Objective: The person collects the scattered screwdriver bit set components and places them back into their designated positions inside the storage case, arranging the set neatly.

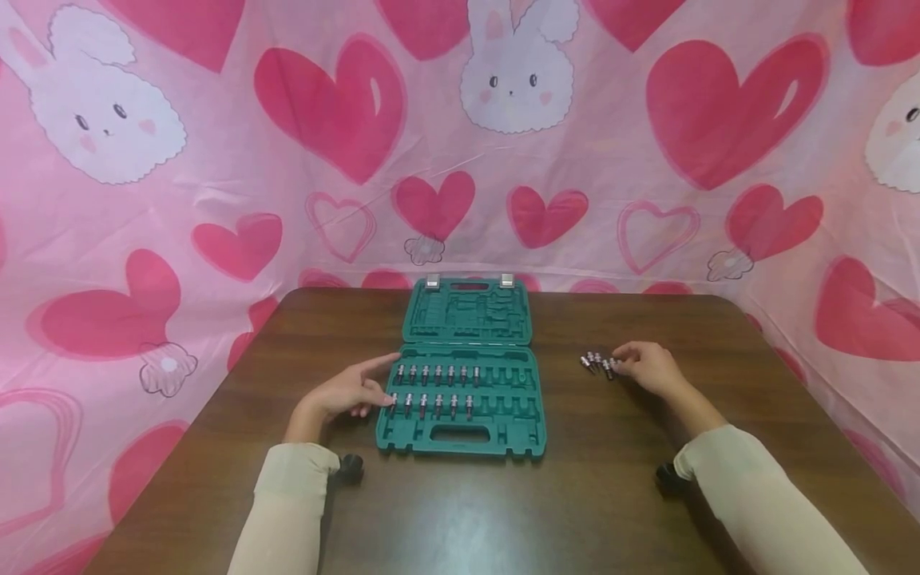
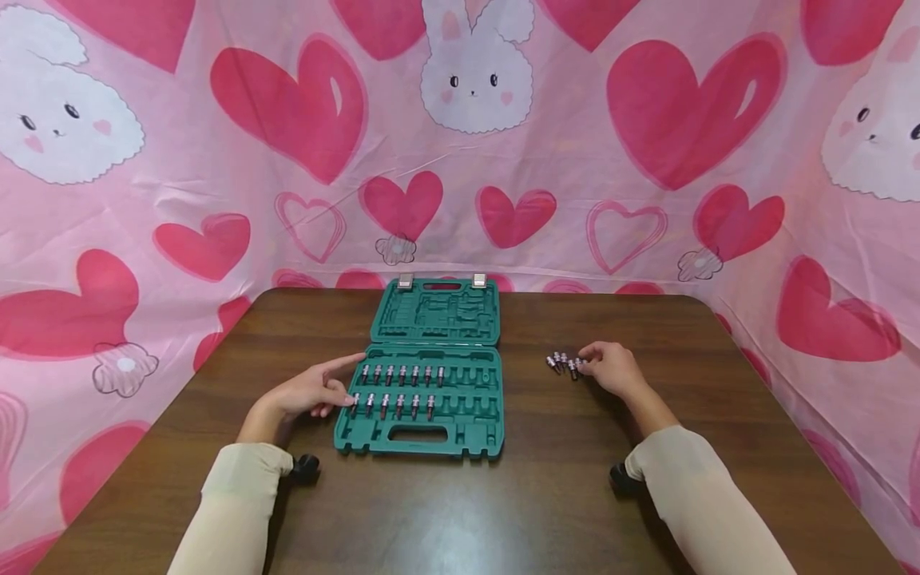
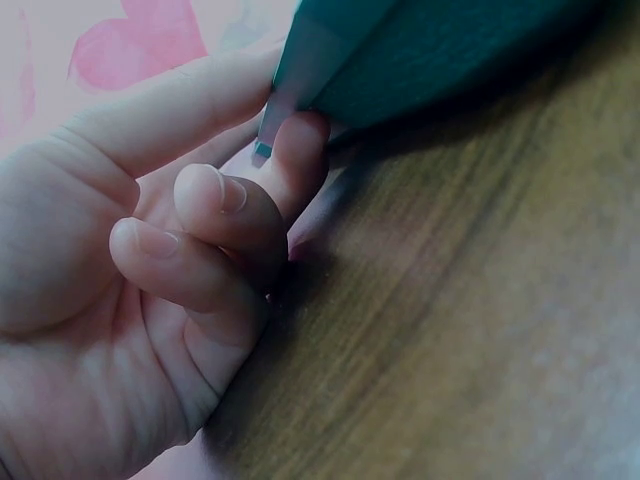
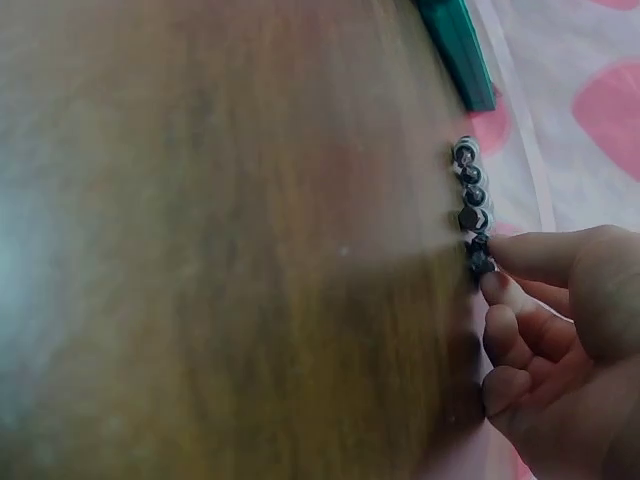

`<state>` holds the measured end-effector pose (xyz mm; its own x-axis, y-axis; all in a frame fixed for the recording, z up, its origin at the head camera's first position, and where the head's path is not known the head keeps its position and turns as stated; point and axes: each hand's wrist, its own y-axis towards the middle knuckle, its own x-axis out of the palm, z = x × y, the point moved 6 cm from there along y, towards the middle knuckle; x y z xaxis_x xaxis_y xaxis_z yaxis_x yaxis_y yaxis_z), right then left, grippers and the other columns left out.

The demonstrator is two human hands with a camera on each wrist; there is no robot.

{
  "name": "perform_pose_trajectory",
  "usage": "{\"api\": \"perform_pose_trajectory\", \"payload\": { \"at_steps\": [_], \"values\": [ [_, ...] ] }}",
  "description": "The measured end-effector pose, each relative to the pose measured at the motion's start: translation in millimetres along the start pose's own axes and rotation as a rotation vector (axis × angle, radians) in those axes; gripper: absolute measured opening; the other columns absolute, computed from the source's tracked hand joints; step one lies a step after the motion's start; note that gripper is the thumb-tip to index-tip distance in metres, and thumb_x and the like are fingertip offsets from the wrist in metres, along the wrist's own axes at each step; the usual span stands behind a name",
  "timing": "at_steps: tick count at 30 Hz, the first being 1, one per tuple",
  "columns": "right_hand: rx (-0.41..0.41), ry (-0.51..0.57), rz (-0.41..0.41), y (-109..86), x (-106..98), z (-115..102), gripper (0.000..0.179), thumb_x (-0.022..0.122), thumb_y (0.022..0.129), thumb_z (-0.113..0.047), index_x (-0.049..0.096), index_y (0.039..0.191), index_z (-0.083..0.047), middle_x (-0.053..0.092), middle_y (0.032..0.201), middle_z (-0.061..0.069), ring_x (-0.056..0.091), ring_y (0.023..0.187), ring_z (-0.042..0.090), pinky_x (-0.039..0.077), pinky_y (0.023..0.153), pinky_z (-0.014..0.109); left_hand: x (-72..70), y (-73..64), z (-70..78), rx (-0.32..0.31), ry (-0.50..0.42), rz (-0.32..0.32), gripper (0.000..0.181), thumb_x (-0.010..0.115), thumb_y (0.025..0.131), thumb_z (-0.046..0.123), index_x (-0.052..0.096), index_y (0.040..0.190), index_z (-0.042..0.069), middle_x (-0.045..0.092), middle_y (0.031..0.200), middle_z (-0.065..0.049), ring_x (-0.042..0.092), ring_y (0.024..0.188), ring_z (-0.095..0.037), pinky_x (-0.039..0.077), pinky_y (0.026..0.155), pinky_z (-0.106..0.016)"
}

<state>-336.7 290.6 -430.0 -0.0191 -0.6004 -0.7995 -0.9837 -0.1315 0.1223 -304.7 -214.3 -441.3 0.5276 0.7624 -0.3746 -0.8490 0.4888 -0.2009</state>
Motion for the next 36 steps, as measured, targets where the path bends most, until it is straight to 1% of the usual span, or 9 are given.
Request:
{"api": "perform_pose_trajectory", "payload": {
  "at_steps": [5, 9, 12, 15, 19, 22, 29, 36],
  "values": [
    [0.003, -0.013, -0.039, -4.4, 1.2, -0.3, 0.024, 0.069, 0.087, -0.009, 0.069, 0.106, 0.005, 0.067, 0.081, 0.007, 0.055, 0.071, 0.020, 0.042, 0.063, 0.035, 0.8, 0.3, 1.1, 0.016, 0.002, -0.004, 0.078, 0.071, 0.090, 0.018, 0.027, 0.155, 0.018, 0.058, 0.069, -0.022, 0.049, 0.049, -0.019, 0.041, 0.046, -0.024],
    [0.021, -0.005, -0.045, -7.1, 0.7, -1.6, 0.026, 0.069, 0.087, -0.011, 0.068, 0.107, 0.005, 0.067, 0.083, 0.010, 0.056, 0.073, 0.022, 0.043, 0.064, 0.035, 0.5, 1.1, 0.2, 0.015, 0.000, -0.011, 0.078, 0.070, 0.090, 0.017, 0.026, 0.155, 0.017, 0.058, 0.070, -0.025, 0.049, 0.049, -0.019, 0.041, 0.046, -0.024],
    [0.038, -0.013, -0.034, -8.7, -0.7, -1.1, 0.028, 0.071, 0.087, -0.014, 0.068, 0.108, 0.005, 0.067, 0.083, 0.010, 0.057, 0.074, 0.022, 0.043, 0.064, 0.035, 0.9, 0.8, 0.9, 0.020, -0.005, -0.017, 0.079, 0.070, 0.090, 0.016, 0.026, 0.155, 0.016, 0.057, 0.070, -0.025, 0.049, 0.049, -0.018, 0.041, 0.046, -0.024],
    [0.046, -0.022, -0.020, -9.9, -2.1, -0.8, 0.030, 0.072, 0.087, -0.017, 0.069, 0.108, 0.005, 0.067, 0.082, 0.010, 0.058, 0.075, 0.023, 0.043, 0.065, 0.035, 0.4, 0.3, 1.5, 0.019, -0.012, -0.011, 0.078, 0.071, 0.090, 0.016, 0.027, 0.155, 0.017, 0.057, 0.068, -0.023, 0.049, 0.048, -0.018, 0.040, 0.046, -0.024],
    [0.041, -0.036, 0.000, -11.7, -3.1, 0.2, 0.030, 0.073, 0.086, -0.019, 0.069, 0.105, 0.004, 0.068, 0.081, 0.009, 0.059, 0.075, 0.023, 0.043, 0.065, 0.036, 0.0, 0.2, 1.4, 0.014, -0.011, -0.008, 0.078, 0.071, 0.090, 0.017, 0.027, 0.155, 0.018, 0.058, 0.067, -0.018, 0.049, 0.048, -0.018, 0.040, 0.046, -0.024],
    [0.031, -0.053, 0.020, -13.1, -3.4, 1.5, 0.029, 0.074, 0.086, -0.020, 0.070, 0.102, 0.003, 0.068, 0.079, 0.006, 0.060, 0.074, 0.022, 0.043, 0.064, 0.036, 0.5, 0.6, 1.3, 0.010, -0.006, -0.014, 0.079, 0.071, 0.089, 0.017, 0.026, 0.155, 0.018, 0.059, 0.067, -0.017, 0.049, 0.049, -0.018, 0.041, 0.046, -0.024],
    [0.008, -0.043, 0.053, -15.5, -3.3, 2.4, 0.023, 0.076, 0.084, -0.017, 0.066, 0.095, 0.001, 0.065, 0.073, 0.001, 0.056, 0.070, 0.018, 0.040, 0.066, 0.036, 0.3, 0.0, 1.7, 0.001, -0.010, -0.005, 0.079, 0.071, 0.090, 0.018, 0.027, 0.155, 0.017, 0.059, 0.069, -0.021, 0.049, 0.049, -0.018, 0.040, 0.046, -0.024],
    [0.012, -0.054, 0.061, -17.9, -6.1, -0.6, 0.022, 0.076, 0.083, -0.013, 0.058, 0.091, -0.003, 0.062, 0.076, 0.004, 0.057, 0.072, 0.023, 0.041, 0.066, 0.038, 0.8, 0.5, 0.0, -0.017, -0.011, -0.002, 0.080, 0.072, 0.089, 0.019, 0.027, 0.155, 0.019, 0.059, 0.068, -0.018, 0.049, 0.049, -0.018, 0.040, 0.047, -0.024]
  ]
}}
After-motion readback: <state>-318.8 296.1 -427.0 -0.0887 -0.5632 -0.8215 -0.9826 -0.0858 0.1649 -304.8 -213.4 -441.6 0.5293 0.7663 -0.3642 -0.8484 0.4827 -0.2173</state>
